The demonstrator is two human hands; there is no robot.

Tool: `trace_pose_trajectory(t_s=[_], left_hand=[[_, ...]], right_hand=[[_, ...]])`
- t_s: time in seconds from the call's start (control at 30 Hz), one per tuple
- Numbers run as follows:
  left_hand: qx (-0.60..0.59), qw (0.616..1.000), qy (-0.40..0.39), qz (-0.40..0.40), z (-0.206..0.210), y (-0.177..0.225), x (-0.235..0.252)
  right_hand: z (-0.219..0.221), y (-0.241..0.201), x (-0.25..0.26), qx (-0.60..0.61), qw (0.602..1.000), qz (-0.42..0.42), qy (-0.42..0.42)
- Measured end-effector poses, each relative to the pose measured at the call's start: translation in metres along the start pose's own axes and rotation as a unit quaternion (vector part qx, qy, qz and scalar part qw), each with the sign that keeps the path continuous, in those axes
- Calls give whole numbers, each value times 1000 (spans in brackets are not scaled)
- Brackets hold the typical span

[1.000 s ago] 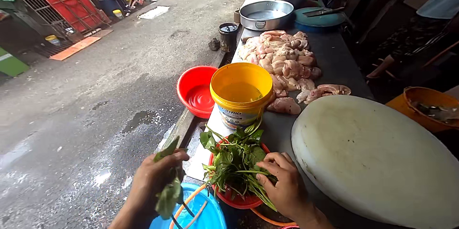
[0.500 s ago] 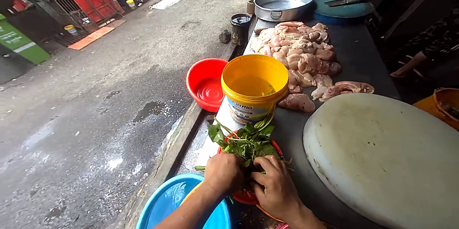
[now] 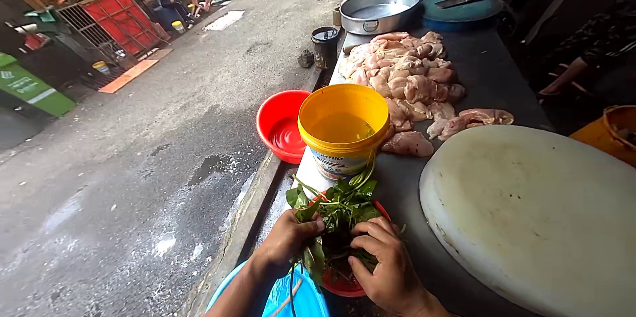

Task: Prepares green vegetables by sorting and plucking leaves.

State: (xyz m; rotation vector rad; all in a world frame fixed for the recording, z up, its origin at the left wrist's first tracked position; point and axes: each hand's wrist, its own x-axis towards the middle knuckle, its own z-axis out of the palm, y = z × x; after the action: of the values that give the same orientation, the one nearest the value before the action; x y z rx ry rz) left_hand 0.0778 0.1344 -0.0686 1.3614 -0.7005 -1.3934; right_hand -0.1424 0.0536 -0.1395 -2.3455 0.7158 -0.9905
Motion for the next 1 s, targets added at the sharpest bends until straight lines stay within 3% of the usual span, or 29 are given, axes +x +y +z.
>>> trace_pose_trajectory(t_s=[0.1, 0.23, 0.43, 0.57, 0.77, 0.87, 1.0], left_hand=[[-79, 997, -12, 1, 7, 7, -6], [-157, 987, -30, 28, 19, 12, -8], [-98, 993, -14, 62, 20, 25, -5], [-8, 997, 63, 49, 21, 25, 1], [-171, 976, 135, 19, 38, 21, 1], [-176, 967, 173, 65, 37, 27, 3], [-93, 980, 144, 99, 22, 39, 1]], right_hand=[[5, -13, 15, 26, 999, 22, 19], [14, -25, 31, 130, 990, 60, -18], [13, -25, 37, 260, 958, 93, -75], [5, -24, 36, 198, 962, 162, -93], [-3, -22, 34, 181, 964, 178, -79], [-6, -9, 32, 135, 978, 149, -52], [-10, 7, 29, 164, 981, 96, -36]])
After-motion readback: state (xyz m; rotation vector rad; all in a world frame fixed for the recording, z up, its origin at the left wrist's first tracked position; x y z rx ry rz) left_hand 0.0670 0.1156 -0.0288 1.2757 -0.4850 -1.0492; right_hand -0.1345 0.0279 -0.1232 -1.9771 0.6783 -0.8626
